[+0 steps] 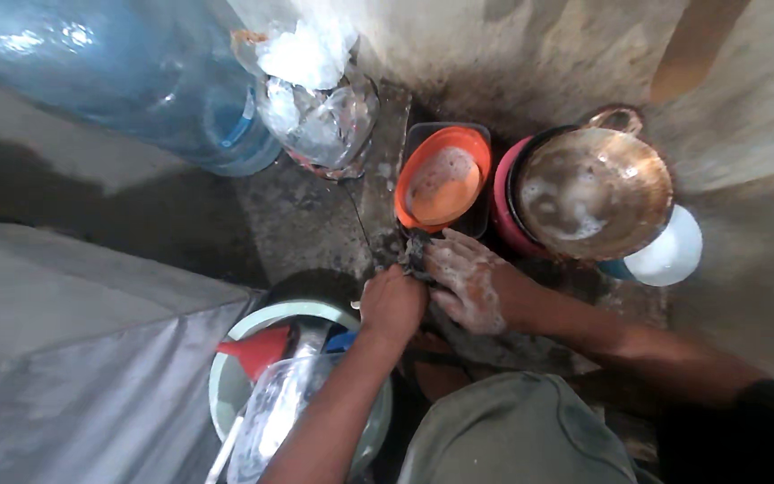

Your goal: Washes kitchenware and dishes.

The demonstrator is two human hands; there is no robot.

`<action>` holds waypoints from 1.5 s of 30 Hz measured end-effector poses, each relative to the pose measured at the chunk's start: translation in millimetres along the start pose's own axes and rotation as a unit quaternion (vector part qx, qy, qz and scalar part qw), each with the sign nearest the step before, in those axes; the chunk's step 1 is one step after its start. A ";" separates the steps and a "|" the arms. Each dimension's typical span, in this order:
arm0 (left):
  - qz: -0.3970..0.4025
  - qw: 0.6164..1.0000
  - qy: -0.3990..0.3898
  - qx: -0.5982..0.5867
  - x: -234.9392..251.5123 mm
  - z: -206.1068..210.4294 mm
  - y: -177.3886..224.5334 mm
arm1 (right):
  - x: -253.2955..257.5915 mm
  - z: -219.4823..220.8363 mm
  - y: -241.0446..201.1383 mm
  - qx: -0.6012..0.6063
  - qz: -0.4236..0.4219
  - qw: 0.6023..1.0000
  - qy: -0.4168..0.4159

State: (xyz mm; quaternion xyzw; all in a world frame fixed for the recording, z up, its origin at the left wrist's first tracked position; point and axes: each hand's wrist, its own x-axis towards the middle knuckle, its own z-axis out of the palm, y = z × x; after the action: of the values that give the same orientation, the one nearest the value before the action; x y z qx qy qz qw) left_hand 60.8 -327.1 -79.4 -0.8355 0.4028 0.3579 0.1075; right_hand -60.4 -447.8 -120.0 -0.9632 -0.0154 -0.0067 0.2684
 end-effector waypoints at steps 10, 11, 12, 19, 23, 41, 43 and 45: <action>-0.005 1.000 -0.004 0.012 -9.7 -7.4 23.5 | 35.4 -25.5 12.0 -0.103 0.023 0.981 -0.163; -0.001 0.999 0.021 0.025 -11.1 -5.7 21.1 | 35.5 -28.0 15.6 -0.104 0.015 0.981 -0.161; 0.005 0.998 0.053 0.023 -11.8 -2.3 17.2 | 35.6 -33.2 18.1 -0.106 0.008 0.982 -0.158; 0.077 0.963 0.213 -0.148 -12.2 8.4 -6.5 | 47.8 -97.9 3.6 -0.041 0.141 0.982 -0.121; 0.069 0.929 0.155 -0.330 -14.9 9.8 3.3 | 35.0 -55.1 43.8 0.017 0.052 0.985 0.164; 0.119 0.786 0.284 -0.536 3.7 19.4 26.4 | 55.7 -10.9 -59.7 0.440 0.330 0.744 0.380; 0.084 0.775 0.213 -0.589 1.6 16.5 23.1 | 47.5 -30.7 -76.0 0.444 0.406 0.762 0.241; 0.038 0.756 0.140 -0.639 1.7 13.1 21.4 | 42.2 -0.9 -62.8 0.407 0.380 0.785 0.273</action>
State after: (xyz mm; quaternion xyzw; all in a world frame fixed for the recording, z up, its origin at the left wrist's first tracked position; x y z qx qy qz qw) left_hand 38.7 -336.0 -87.7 -0.7351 0.1224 0.4147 -0.5221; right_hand -20.3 -393.4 -85.9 -0.6506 0.4246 -0.1601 0.6089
